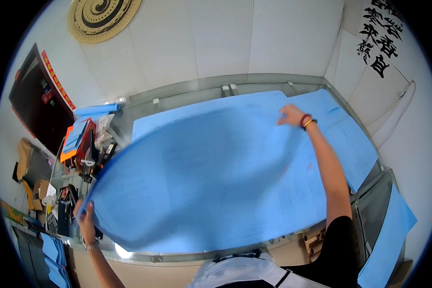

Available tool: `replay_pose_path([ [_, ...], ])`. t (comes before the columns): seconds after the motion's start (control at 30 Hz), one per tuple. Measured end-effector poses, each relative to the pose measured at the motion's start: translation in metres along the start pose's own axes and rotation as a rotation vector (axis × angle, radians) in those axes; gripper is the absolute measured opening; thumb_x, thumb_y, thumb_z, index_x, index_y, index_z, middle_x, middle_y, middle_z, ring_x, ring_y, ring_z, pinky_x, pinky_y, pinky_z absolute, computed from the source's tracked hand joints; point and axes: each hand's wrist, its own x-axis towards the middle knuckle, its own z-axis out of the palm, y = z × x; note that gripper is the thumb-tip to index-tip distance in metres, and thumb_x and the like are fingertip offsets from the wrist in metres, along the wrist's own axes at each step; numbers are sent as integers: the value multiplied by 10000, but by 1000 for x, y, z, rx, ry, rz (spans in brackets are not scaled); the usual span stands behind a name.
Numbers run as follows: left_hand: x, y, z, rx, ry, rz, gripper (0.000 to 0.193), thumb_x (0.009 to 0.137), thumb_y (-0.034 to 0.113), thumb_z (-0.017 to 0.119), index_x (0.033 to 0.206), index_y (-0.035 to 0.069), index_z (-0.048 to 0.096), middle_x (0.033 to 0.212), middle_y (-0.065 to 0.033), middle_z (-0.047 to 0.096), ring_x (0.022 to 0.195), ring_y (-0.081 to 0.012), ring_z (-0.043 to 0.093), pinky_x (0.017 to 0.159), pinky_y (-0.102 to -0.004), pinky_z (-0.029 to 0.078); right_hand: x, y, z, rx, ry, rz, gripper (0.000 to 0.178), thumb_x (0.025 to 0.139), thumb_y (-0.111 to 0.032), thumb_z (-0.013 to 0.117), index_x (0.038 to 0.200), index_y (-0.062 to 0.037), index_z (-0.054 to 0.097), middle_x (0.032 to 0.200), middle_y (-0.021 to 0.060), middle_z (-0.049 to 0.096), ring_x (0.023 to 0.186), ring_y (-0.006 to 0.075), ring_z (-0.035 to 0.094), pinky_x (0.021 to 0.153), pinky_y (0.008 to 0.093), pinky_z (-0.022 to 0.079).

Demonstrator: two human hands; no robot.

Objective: The person sorts through and organizes large blue architectural blueprints on a glass table, turning over several sheets and smoothing them with a wooden block.

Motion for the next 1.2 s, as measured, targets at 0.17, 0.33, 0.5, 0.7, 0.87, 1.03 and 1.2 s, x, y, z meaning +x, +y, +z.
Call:
replay_pose_path([
  [0.17,47,19,-19,-359,207,-112,219,845,237,607,847,21,571,776,9,568,703,-50,493,633,-207,384,-16,-52,-146,-125,296,-110,494,671,-431,685,923,-14,601,770,127,569,764,269,551,735,347,432],
  [0.33,70,53,-47,-399,309,-64,216,852,252,597,853,36,578,757,22,570,632,-26,468,560,-179,368,-48,-115,-259,73,185,-177,482,702,-300,686,1060,-8,548,836,70,606,777,181,573,767,278,445],
  [0.5,44,24,-26,-492,213,-175,195,830,186,624,933,25,583,894,-17,607,770,-61,530,702,-210,411,-63,-123,-244,-10,31,-87,500,639,-229,729,1046,-8,542,877,65,621,732,175,565,665,322,439],
  [0.7,51,18,-5,-600,290,-284,232,820,215,641,870,-5,585,850,-35,607,775,-73,538,682,-231,430,-58,-119,-241,-24,185,-137,427,599,-246,739,899,24,598,753,127,622,681,214,553,652,309,433],
  [0.87,43,42,10,-593,298,-282,280,812,252,647,864,-15,582,791,-30,600,710,-81,538,659,-237,426,-76,-115,-245,-88,38,34,427,592,-267,748,863,31,609,755,136,622,679,227,554,657,307,438],
  [1.03,30,14,1,-521,204,-293,271,842,242,608,851,-29,606,812,-20,606,719,-77,524,663,-241,419,-80,-103,-243,-15,108,50,427,601,-302,753,825,38,622,726,127,624,699,190,582,662,301,461],
  [1.2,13,3,15,-495,211,-272,276,859,215,582,894,-58,605,827,-5,596,748,-62,503,679,-231,405,-86,-84,-237,-61,81,35,322,620,-177,734,819,45,613,700,92,640,618,147,575,599,283,460],
])
